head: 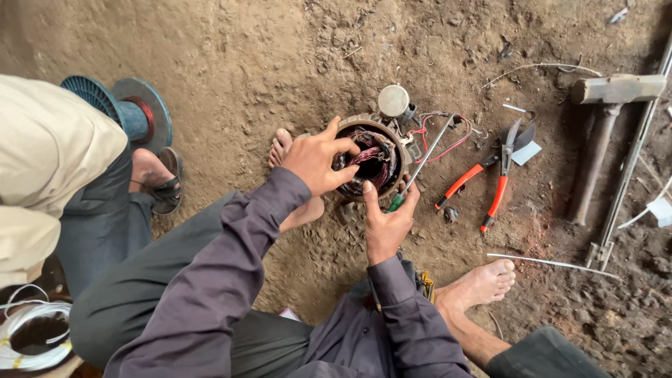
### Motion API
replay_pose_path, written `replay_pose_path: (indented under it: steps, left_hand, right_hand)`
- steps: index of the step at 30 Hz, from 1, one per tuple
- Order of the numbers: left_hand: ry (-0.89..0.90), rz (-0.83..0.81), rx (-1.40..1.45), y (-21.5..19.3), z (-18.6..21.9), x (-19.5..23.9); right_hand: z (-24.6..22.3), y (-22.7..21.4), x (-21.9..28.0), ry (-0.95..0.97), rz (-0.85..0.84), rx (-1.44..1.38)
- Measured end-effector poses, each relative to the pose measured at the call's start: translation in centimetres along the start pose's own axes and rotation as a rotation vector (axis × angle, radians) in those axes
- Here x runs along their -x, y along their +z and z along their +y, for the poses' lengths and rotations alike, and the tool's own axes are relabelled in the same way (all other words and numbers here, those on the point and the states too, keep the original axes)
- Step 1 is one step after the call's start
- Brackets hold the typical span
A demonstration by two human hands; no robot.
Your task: The person sits on the ground and works on a disassembled electrical motor. They use a screwdriver to adjust internal components and a hammer to tap parts of the motor casing. Tools and motor parts are scattered on the dirt floor.
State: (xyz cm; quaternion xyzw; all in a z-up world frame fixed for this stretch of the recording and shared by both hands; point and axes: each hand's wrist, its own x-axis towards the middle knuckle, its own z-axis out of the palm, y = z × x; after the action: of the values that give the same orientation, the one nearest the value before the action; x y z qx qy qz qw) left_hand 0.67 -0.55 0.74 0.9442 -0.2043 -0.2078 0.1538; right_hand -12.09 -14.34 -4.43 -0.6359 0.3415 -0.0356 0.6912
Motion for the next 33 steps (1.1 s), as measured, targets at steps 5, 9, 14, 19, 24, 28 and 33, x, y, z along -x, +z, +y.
replay_pose_path:
  steps: [5, 9, 14, 19, 24, 28, 33]
  left_hand:
    - [-0.042, 0.01, 0.016, 0.3, 0.0, 0.8]
    - [-0.003, 0.063, -0.061, -0.2, 1.4, 1.1]
    - [-0.221, -0.069, 0.163, -0.6, 1.4, 0.5]
    - [-0.192, -0.035, 0.289, 0.2, 0.2, 0.7]
    - [-0.285, 0.071, 0.403, 2.8, -1.7, 1.3]
    - [-0.252, 0.289, 0.794, 5.5, -3.2, 1.6]
    - [-0.393, 0.486, 0.66, 8.3, -3.9, -1.0]
  right_hand:
    - [0.5, 0.2, 0.4, 0.006, 0.003, -0.02]
    - [0.6, 0.1, 0.3, -0.034, 0.001, -0.038]
    - [0.6, -0.2, 0.2, 0.022, 0.004, -0.037]
    - [2.2, -1.0, -0.1, 0.015, -0.01, 0.027]
    - [6.8, -5.0, -2.6, -0.168, 0.2, 0.016]
    - [10.7, -12.1, -8.1, -0.002, 0.453, 0.21]
    - [11.1, -20.2, -11.6, 0.037, 0.635, -0.112]
